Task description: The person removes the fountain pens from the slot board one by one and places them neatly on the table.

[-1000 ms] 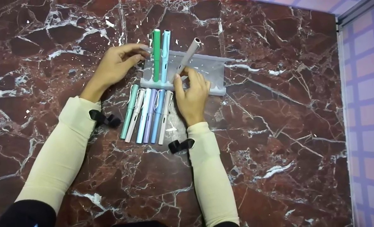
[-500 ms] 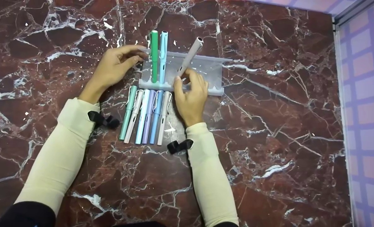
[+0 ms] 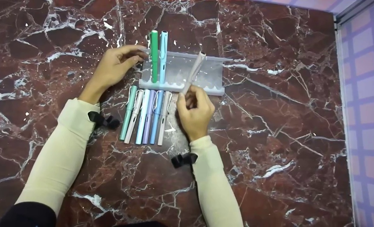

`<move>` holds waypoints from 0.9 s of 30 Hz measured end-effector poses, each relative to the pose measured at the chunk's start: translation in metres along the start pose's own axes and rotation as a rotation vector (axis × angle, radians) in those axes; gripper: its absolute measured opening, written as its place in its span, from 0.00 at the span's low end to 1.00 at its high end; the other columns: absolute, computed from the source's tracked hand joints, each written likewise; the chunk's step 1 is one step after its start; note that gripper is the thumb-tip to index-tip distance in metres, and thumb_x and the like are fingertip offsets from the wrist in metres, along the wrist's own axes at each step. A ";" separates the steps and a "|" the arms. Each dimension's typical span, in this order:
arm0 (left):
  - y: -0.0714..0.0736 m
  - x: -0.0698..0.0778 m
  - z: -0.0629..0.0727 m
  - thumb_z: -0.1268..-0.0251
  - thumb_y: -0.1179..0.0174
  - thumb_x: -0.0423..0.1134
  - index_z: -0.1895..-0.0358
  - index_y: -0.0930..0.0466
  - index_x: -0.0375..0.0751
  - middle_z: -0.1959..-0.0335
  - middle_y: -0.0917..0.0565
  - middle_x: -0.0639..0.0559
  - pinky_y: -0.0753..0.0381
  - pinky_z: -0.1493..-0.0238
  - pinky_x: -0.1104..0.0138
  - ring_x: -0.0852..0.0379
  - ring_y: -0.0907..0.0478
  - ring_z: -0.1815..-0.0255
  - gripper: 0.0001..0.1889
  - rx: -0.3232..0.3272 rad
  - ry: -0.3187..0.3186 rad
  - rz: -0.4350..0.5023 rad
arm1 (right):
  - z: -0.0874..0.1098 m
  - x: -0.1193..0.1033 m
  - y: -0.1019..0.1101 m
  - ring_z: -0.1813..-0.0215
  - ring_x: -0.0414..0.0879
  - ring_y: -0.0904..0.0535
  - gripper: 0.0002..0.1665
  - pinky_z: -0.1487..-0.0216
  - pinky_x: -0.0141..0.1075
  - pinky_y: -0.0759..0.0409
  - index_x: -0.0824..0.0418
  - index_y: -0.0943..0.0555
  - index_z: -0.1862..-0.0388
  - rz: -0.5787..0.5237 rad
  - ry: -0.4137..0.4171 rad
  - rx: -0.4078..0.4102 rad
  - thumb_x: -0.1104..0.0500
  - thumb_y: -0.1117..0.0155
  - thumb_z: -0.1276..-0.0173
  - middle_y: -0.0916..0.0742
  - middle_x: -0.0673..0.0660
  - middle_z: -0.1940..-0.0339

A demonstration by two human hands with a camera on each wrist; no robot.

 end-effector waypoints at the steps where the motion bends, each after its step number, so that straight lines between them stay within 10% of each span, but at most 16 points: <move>1: 0.000 0.000 0.000 0.24 0.48 0.34 0.36 0.22 0.46 0.50 0.16 0.49 0.15 0.60 0.67 0.55 0.20 0.59 0.18 -0.002 0.000 0.008 | 0.003 -0.001 0.002 0.80 0.35 0.28 0.05 0.82 0.23 0.32 0.75 0.21 0.69 -0.003 -0.001 -0.008 0.70 0.37 0.41 0.17 0.53 0.78; 17: -0.002 -0.004 0.000 0.23 0.49 0.35 0.35 0.22 0.47 0.51 0.17 0.48 0.15 0.63 0.67 0.54 0.20 0.63 0.18 -0.016 0.041 0.029 | 0.063 -0.017 0.042 0.83 0.33 0.37 0.07 0.86 0.23 0.40 0.70 0.25 0.79 0.129 -0.044 -0.137 0.69 0.39 0.45 0.25 0.44 0.85; 27: -0.001 -0.003 0.000 0.23 0.50 0.34 0.35 0.22 0.48 0.51 0.17 0.48 0.16 0.63 0.68 0.54 0.20 0.63 0.18 -0.017 0.044 0.035 | 0.081 -0.022 0.037 0.84 0.39 0.41 0.09 0.83 0.33 0.45 0.58 0.26 0.81 0.468 -0.006 -0.261 0.58 0.44 0.43 0.31 0.48 0.89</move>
Point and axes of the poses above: each hand's wrist, its own z-axis away from the middle knuckle, its own y-axis out of the back of the hand, x = y × z, the point moved 8 cm from there along -z, towards the middle knuckle
